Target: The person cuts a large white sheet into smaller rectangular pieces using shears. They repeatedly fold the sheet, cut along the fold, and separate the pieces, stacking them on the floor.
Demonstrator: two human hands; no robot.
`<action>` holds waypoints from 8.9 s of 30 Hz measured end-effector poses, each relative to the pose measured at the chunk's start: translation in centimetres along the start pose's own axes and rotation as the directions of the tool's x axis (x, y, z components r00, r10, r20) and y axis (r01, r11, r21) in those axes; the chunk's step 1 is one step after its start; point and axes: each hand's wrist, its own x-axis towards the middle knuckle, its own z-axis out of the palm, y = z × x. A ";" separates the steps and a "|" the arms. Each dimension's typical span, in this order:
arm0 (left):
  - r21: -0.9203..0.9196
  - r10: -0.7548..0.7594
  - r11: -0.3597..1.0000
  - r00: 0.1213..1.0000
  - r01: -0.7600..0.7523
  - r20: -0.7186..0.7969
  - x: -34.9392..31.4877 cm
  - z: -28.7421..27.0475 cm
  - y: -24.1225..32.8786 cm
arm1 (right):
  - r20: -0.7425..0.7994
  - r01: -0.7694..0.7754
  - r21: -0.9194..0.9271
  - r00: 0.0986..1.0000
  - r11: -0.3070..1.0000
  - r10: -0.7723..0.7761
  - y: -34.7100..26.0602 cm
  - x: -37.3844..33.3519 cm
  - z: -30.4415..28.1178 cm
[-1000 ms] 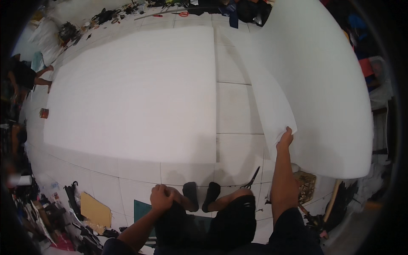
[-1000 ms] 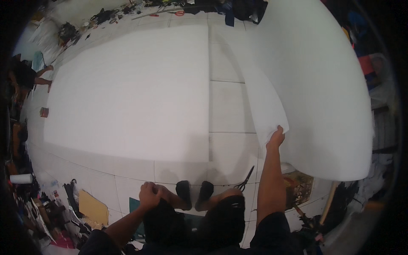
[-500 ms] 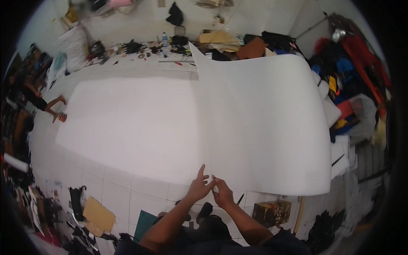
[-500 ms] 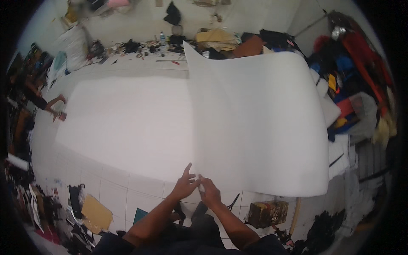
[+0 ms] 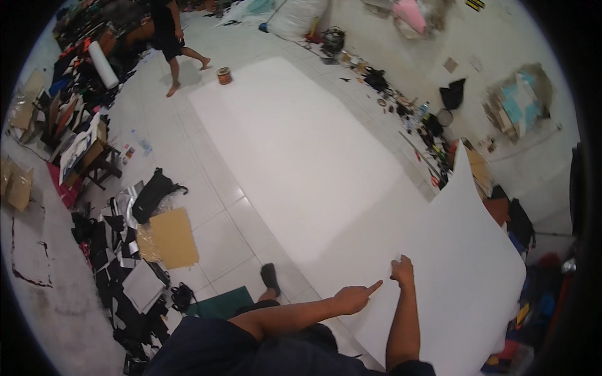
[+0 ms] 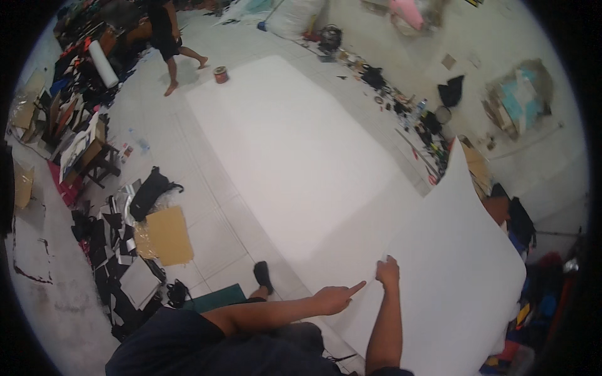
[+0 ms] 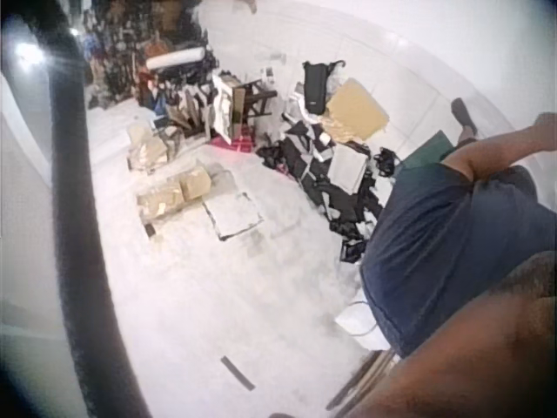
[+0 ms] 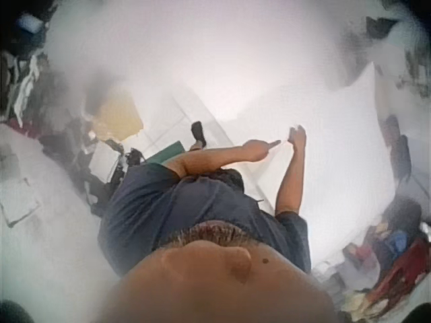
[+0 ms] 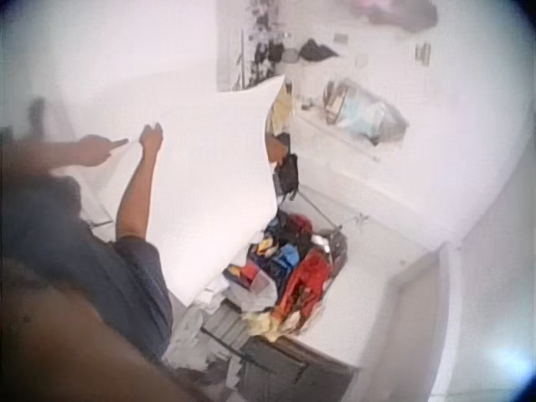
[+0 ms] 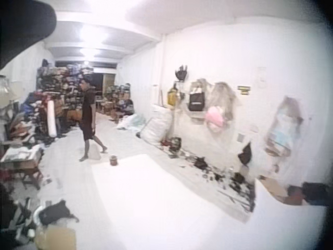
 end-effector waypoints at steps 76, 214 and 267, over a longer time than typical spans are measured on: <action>0.310 -0.215 0.810 0.745 0.497 -0.631 -35.4 -215.2 -138.4 | -0.411 -0.319 0.466 0.749 0.826 0.521 -175.1 58.7 57.0; -0.060 0.388 0.793 0.428 -0.606 0.816 53.3 -154.6 -172.5 | 0.233 0.125 0.910 -0.943 -0.395 0.239 -192.8 65.9 133.8; -0.269 0.410 -0.144 -0.305 -0.952 0.860 46.3 -153.6 -169.2 | -0.703 -0.481 0.472 0.301 0.739 0.644 -193.7 90.5 106.5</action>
